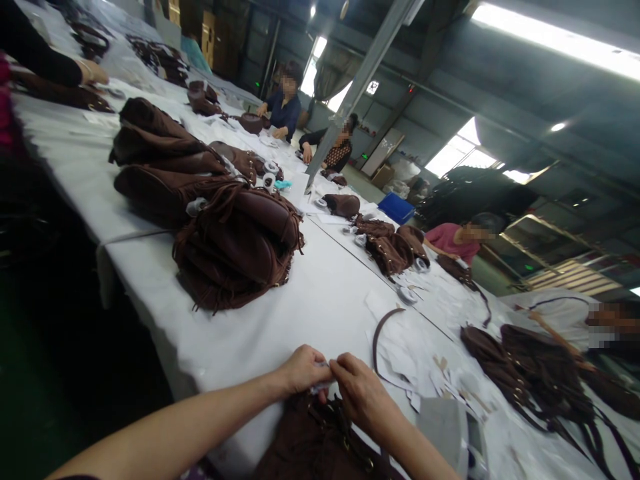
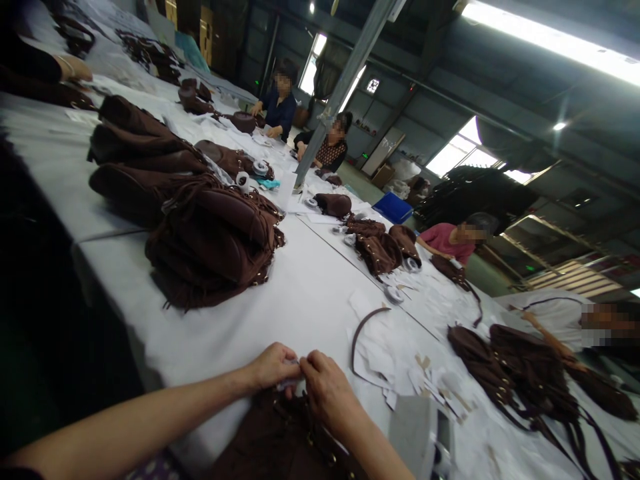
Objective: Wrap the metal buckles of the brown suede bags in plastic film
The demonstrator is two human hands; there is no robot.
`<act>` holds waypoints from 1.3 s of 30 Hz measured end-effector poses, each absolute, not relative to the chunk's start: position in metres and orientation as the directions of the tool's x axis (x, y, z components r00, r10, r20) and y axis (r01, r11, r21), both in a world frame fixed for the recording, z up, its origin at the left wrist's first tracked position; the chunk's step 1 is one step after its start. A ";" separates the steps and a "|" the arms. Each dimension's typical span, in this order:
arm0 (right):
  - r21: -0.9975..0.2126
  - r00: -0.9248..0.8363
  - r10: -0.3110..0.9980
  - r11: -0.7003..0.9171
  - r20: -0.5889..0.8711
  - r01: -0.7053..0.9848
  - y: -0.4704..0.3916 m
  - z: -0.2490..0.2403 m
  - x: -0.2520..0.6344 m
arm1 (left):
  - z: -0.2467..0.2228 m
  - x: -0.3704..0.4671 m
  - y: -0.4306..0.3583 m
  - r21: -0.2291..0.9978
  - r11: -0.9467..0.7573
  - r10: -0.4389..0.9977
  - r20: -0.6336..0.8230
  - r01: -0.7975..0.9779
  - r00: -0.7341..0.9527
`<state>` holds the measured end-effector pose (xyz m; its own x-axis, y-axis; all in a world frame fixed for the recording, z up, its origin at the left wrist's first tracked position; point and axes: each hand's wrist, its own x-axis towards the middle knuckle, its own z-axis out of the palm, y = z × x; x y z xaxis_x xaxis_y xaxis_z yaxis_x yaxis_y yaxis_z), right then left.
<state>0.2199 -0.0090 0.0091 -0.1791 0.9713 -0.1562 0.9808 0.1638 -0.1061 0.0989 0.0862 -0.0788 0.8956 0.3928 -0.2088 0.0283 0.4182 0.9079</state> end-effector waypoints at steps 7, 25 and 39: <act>-0.082 -0.209 0.975 0.215 0.079 0.973 -0.032 -0.007 0.221 | -0.080 0.101 0.088 0.849 0.528 0.358 -0.230 0.008 0.905; 0.099 -0.160 0.865 0.128 0.476 0.987 -0.078 -0.016 0.232 | -0.072 0.098 0.086 0.847 0.531 0.350 -0.248 0.027 0.903; -0.716 1.000 0.016 -0.697 0.009 0.018 -0.256 -0.001 0.286 | -0.083 0.092 0.080 0.904 0.417 0.308 -0.240 0.096 0.921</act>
<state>0.2864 -0.2561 -0.0005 0.9998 0.0162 0.0088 0.0176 -0.6975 -0.7164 0.0918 0.0799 -0.0835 0.9209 0.3076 -0.2396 0.0957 0.4174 0.9037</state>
